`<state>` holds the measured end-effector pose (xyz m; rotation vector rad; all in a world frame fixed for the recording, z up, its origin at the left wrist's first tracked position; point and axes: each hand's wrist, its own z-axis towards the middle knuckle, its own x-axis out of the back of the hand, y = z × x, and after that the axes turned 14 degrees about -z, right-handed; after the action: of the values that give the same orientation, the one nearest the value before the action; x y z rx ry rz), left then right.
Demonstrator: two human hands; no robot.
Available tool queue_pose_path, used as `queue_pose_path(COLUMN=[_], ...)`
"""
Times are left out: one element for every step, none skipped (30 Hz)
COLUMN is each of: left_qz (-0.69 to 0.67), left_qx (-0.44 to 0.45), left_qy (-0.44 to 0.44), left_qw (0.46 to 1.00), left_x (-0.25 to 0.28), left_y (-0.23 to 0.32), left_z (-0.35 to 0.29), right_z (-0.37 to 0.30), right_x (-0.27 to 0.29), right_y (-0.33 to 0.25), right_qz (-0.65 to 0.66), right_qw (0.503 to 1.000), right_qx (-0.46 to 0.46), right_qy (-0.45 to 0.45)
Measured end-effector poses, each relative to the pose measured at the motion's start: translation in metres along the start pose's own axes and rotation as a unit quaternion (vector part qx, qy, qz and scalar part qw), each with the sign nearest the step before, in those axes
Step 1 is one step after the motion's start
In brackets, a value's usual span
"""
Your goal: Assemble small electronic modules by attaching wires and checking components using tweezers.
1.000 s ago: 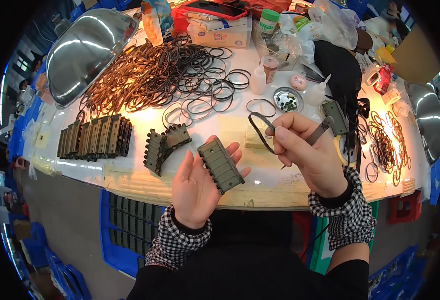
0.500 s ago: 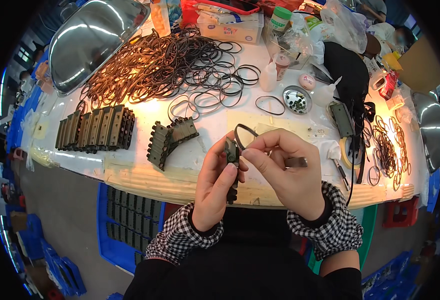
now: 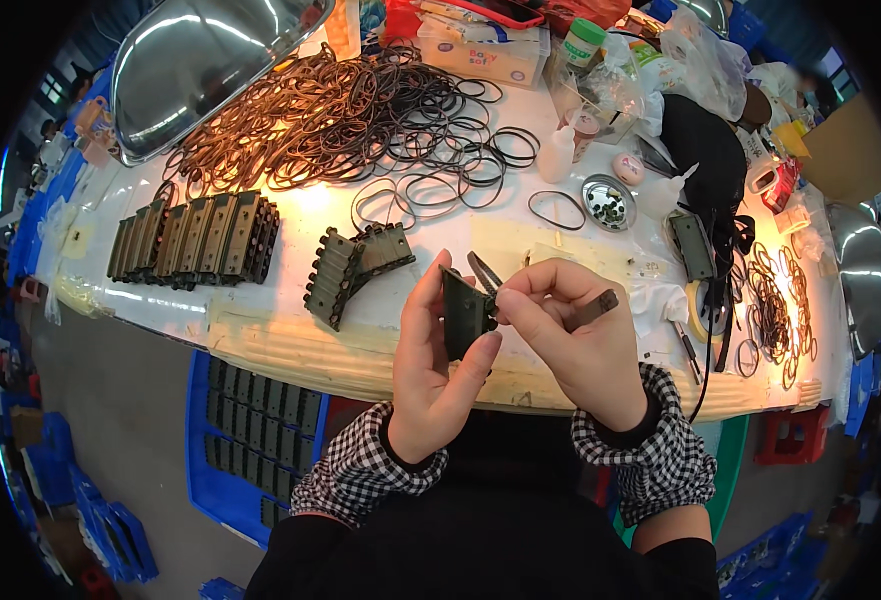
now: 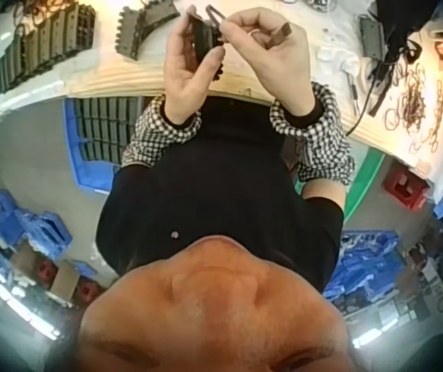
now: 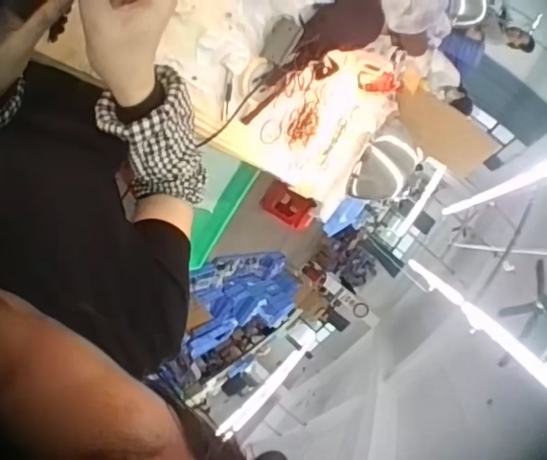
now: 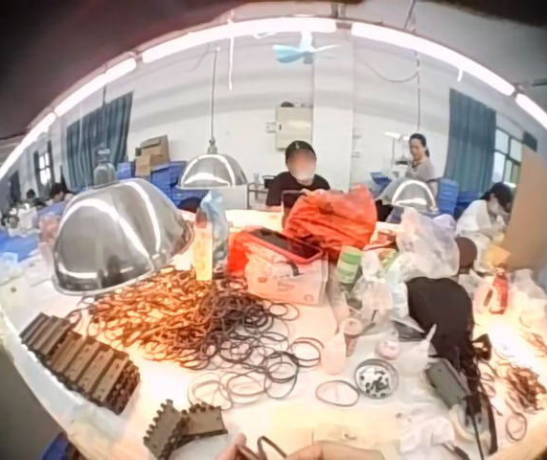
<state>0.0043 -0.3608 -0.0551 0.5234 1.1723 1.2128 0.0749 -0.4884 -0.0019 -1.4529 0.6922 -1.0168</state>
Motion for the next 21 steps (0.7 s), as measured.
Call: queue_pose_path(left_qz=[0.015,0.019,0.023,0.026,0.033,0.042,0.051,0.051,0.049,0.048,0.057,0.067,0.077,0.08,0.083,0.085,0.085,0.085,0.085,0.092,0.1], left_qx=[-0.01,-0.011,-0.012,-0.013,-0.016,-0.017,-0.019,-0.017,-0.016,-0.014,-0.02,-0.026,-0.032,-0.032,-0.032,-0.032,-0.032,-0.032,-0.032,-0.038,-0.043], left_qy=[0.001,0.003,0.004,0.005,0.005,0.006,0.007,0.01,0.012,0.014,0.018,0.021,0.025,0.03,0.034,0.039,0.038,0.038,0.037,0.038,0.041], left_qw=[1.0,1.0,1.0,1.0,0.999,0.999,0.999,0.999,0.999,0.999,0.998,0.997,0.996,0.996,0.995,0.995,0.995,0.995,0.995,0.994,0.993], left_x=[0.0,0.001,0.002,0.002,0.002,0.002,0.002,0.001,0.002,0.002,0.002,0.004,0.004,0.004,0.003,0.003,0.003,0.003,0.003,0.003,0.002], left_y=[0.0,-0.001,-0.001,-0.002,-0.002,-0.002,-0.002,-0.002,-0.003,-0.004,-0.006,-0.009,-0.011,-0.011,-0.012,-0.012,-0.012,-0.012,-0.013,-0.013,-0.013], left_z=[0.0,0.0,0.0,0.0,0.0,0.0,0.0,0.0,0.0,0.0,-0.001,-0.001,-0.002,-0.002,-0.002,-0.002,-0.002,-0.003,-0.002,-0.002,-0.002], right_z=[0.0,0.001,0.001,0.001,0.002,0.002,0.002,0.002,0.002,0.002,0.002,0.001,0.001,0.0,0.0,-0.001,-0.001,-0.001,-0.001,-0.001,0.0], right_x=[0.0,-0.001,0.0,-0.001,-0.001,-0.001,-0.001,-0.001,-0.001,-0.002,-0.002,-0.002,-0.003,-0.003,-0.003,-0.003,-0.003,-0.002,-0.002,-0.001,-0.001], right_y=[0.001,0.001,0.003,0.003,0.003,0.003,0.004,0.004,0.004,0.004,0.004,0.003,0.003,0.003,0.003,0.003,0.003,0.003,0.003,0.004,0.005], right_qz=[-0.001,-0.003,-0.004,-0.007,-0.01,-0.012,-0.015,-0.014,-0.015,-0.016,-0.035,-0.053,-0.071,-0.09,-0.109,-0.128,-0.122,-0.115,-0.109,-0.096,-0.082], right_qw=[1.0,1.0,1.0,1.0,1.0,1.0,1.0,1.0,1.0,1.0,0.999,0.998,0.996,0.994,0.991,0.987,0.989,0.99,0.992,0.994,0.996], right_qx=[0.001,0.002,0.001,0.001,0.0,-0.001,-0.002,0.0,0.003,0.006,0.016,0.026,0.036,0.052,0.068,0.084,0.076,0.068,0.06,0.049,0.039], right_qy=[0.0,0.0,-0.002,-0.002,-0.001,-0.001,0.0,0.003,0.007,0.011,0.019,0.026,0.034,0.04,0.047,0.054,0.048,0.042,0.036,0.028,0.019])
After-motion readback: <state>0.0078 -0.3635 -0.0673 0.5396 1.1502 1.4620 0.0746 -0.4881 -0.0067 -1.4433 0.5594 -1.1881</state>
